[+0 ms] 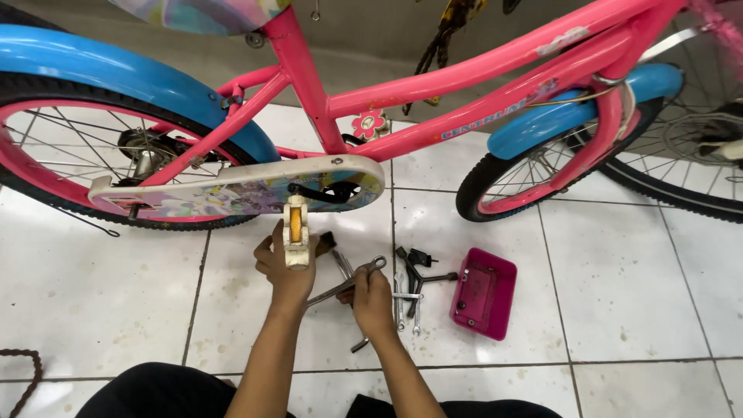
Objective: Adjusting and repairing the pedal and crank assembly of a pink bicycle using hand tools.
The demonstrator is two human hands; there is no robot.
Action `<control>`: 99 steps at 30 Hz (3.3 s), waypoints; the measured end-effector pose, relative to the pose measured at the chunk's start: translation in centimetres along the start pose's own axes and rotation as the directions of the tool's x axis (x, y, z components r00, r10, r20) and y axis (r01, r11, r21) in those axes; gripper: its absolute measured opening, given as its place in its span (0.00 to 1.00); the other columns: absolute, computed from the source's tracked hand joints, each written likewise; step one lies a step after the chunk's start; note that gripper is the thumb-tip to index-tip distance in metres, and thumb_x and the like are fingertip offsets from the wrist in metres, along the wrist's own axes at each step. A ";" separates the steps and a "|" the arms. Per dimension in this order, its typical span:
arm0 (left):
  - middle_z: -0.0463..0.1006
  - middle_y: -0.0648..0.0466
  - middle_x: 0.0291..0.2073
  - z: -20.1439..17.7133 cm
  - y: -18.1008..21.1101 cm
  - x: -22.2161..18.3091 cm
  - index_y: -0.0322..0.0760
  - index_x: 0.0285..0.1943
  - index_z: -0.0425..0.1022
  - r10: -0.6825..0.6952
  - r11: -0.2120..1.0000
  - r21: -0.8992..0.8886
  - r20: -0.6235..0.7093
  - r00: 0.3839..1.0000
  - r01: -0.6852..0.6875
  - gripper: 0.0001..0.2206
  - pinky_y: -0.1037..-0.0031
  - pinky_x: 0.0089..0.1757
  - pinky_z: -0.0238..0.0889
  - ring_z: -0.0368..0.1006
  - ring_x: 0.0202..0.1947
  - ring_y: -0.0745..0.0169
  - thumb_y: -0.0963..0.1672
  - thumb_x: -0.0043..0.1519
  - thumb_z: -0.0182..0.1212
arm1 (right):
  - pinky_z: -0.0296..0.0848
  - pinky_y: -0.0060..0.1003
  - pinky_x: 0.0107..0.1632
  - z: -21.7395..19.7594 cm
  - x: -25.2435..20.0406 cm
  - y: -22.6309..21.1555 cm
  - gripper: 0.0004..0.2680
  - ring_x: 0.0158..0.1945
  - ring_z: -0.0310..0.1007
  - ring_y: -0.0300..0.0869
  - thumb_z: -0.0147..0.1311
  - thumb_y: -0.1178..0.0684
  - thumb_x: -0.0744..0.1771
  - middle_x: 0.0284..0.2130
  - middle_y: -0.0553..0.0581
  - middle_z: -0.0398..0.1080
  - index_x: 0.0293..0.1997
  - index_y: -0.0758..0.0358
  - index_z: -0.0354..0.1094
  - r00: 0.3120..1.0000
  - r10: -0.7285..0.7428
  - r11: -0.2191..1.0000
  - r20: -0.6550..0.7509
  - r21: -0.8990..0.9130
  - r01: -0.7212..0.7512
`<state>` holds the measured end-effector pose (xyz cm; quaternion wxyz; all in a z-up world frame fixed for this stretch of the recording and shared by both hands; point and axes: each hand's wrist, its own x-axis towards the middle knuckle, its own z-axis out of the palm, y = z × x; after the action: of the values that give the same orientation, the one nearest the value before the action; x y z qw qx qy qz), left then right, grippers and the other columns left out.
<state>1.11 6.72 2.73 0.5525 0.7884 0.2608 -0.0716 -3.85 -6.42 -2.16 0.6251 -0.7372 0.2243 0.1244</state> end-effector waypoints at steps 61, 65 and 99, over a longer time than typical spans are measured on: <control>0.88 0.55 0.36 2.9 6.2 -9.7 0.40 0.40 0.80 0.226 0.933 0.041 0.707 0.671 -0.357 0.12 0.70 0.40 0.71 0.85 0.41 0.61 0.45 0.67 0.48 | 0.63 0.39 0.66 -15.1 -3.6 -13.6 0.16 0.63 0.67 0.46 0.49 0.46 0.69 0.58 0.57 0.64 0.65 0.57 0.64 0.771 -0.157 0.671 0.617 -0.507 0.542; 0.82 0.52 0.33 3.9 7.2 -9.4 0.36 0.35 0.75 0.330 0.919 -0.088 0.704 0.629 -0.384 0.13 0.70 0.38 0.64 0.75 0.34 0.60 0.43 0.68 0.46 | 0.78 0.36 0.56 -15.5 -3.8 -13.7 0.13 0.52 0.75 0.41 0.51 0.49 0.69 0.50 0.52 0.63 0.58 0.57 0.71 0.833 -0.165 0.824 0.528 -0.391 0.411; 0.45 0.31 0.72 6.7 8.1 -0.4 0.26 0.75 0.30 0.131 0.391 -0.918 0.133 0.983 0.072 0.46 0.43 0.67 0.49 0.54 0.71 0.34 0.49 0.61 0.66 | 0.72 0.65 0.50 -32.1 10.6 -10.0 0.13 0.49 0.75 0.71 0.48 0.48 0.72 0.41 0.77 0.74 0.55 0.68 0.58 0.736 -0.577 0.649 -0.352 -0.745 0.153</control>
<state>5.93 -1.48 7.07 0.9181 0.3467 0.1910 0.0219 7.11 -38.53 7.62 0.2314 -0.9431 0.1752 -0.1620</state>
